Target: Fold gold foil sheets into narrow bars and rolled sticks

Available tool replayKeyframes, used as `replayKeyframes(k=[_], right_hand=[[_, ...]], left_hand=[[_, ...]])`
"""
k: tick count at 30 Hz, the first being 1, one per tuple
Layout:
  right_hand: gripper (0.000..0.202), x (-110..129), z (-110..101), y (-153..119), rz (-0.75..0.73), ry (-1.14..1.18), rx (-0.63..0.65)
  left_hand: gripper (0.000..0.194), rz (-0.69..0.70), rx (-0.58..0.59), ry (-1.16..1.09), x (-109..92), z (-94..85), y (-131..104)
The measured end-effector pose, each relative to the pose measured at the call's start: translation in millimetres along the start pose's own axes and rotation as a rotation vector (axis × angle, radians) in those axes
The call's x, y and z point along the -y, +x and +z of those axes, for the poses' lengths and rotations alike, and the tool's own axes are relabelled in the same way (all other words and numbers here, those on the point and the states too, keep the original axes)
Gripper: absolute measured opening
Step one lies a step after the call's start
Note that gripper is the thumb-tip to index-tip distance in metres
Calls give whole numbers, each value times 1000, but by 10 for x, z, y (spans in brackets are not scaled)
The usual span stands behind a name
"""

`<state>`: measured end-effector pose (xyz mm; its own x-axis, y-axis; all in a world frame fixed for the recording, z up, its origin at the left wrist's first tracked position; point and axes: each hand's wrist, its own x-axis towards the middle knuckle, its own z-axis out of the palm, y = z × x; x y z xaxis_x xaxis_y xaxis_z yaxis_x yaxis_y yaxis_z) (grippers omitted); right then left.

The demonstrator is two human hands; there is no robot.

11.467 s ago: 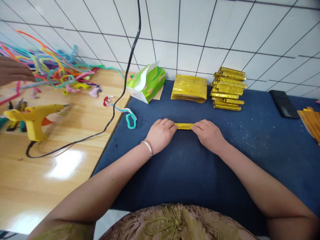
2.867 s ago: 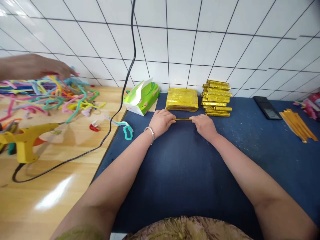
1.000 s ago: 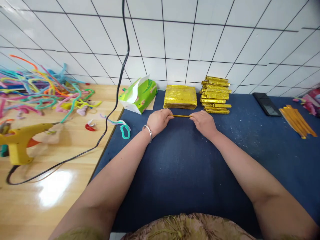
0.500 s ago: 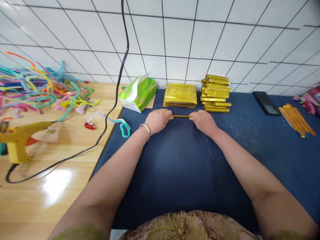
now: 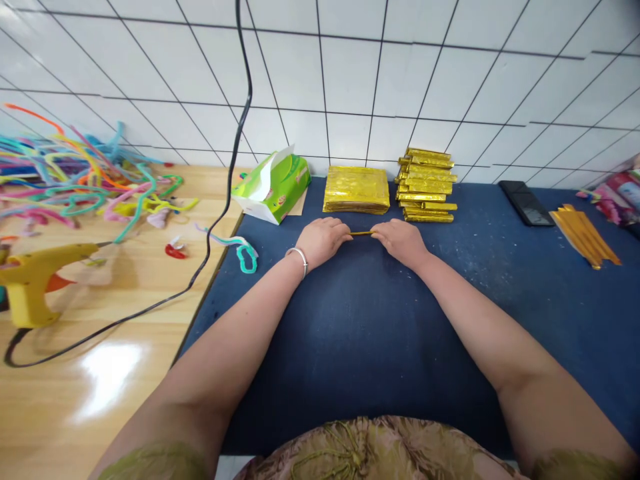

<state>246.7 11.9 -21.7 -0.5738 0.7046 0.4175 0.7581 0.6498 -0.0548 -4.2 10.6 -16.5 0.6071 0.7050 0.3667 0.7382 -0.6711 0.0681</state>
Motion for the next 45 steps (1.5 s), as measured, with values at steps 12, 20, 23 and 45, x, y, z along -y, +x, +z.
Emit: replayKeyframes(k=[12, 20, 23, 45], right_hand=[[29, 380, -26, 68, -100, -82, -17], [30, 360, -68, 61, -81, -100, 16], [32, 351, -73, 52, -84, -97, 37], [29, 159, -9, 4, -28, 79, 46]], left_hand=[[27, 104, -34, 83, -251, 5, 77], [25, 107, -69, 90, -182, -29, 38], [25, 103, -65, 83, -171, -31, 28], [23, -19, -63, -223, 35, 27, -35]])
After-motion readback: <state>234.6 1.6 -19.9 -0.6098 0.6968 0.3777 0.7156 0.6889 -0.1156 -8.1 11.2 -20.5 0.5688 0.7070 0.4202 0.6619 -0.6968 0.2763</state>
